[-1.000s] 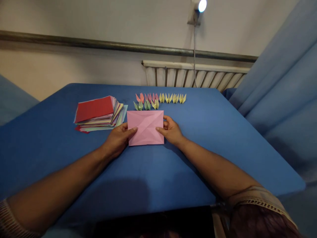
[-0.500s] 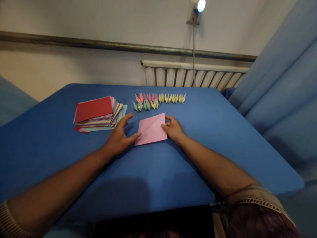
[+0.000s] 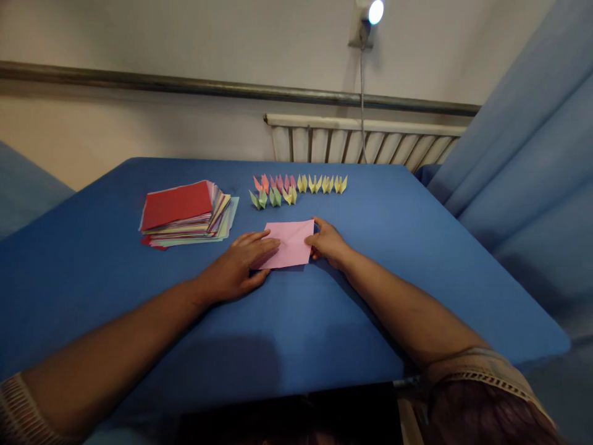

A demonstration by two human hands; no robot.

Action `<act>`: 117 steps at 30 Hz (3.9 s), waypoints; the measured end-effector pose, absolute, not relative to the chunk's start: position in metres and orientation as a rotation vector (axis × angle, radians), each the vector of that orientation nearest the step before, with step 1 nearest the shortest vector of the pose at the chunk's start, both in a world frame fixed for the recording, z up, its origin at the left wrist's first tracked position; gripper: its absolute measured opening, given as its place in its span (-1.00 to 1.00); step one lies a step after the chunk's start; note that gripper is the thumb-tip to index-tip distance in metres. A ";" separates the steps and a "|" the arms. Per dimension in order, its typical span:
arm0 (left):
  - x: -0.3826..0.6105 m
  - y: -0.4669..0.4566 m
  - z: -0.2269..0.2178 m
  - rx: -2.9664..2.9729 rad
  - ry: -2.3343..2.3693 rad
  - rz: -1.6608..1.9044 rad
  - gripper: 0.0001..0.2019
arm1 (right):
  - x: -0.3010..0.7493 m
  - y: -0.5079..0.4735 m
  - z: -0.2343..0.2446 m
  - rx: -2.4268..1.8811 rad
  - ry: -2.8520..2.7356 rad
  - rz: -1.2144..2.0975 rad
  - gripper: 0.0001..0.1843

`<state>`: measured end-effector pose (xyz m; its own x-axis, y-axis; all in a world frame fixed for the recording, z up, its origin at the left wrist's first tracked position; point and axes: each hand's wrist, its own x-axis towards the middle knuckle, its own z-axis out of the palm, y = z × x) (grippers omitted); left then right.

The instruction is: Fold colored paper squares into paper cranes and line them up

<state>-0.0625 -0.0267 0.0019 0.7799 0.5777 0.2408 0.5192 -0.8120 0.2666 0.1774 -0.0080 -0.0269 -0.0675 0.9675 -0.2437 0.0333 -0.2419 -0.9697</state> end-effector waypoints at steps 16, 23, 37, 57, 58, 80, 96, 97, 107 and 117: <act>-0.068 -0.017 -0.006 2.727 0.916 0.484 -0.68 | 0.189 -0.006 -0.028 -1.626 -1.540 0.970 -0.31; -0.062 -0.031 0.007 2.702 1.042 0.443 -0.81 | 0.181 -0.035 -0.010 -0.843 -2.128 0.852 -0.31; -0.066 -0.013 -0.013 2.192 1.556 0.577 -0.33 | 0.189 -0.002 -0.050 -1.464 -1.866 0.782 -0.65; -0.059 -0.010 -0.022 2.563 0.992 0.565 -0.81 | 0.172 -0.010 -0.038 -1.758 -1.985 0.407 -0.55; -0.059 -0.009 -0.022 2.551 1.002 0.579 -0.83 | 0.171 -0.010 -0.039 -1.720 -1.958 0.489 -0.57; -0.056 -0.018 -0.007 1.339 1.056 1.064 -0.64 | 0.169 -0.020 -0.029 -1.103 -1.512 0.838 -0.63; -0.057 -0.019 -0.005 1.327 1.131 1.115 -0.73 | 0.168 -0.016 -0.034 -1.110 -1.389 0.969 -0.62; -0.057 -0.020 -0.004 1.331 1.137 1.116 -0.73 | 0.168 -0.016 -0.033 -1.106 -1.380 0.976 -0.62; -0.056 -0.020 0.001 1.342 1.169 1.129 -0.70 | 0.168 -0.016 -0.035 -1.084 -1.371 0.987 -0.63; -0.056 -0.016 -0.005 1.241 1.132 1.111 -0.70 | 0.168 -0.017 -0.035 -1.024 -1.381 0.981 -0.69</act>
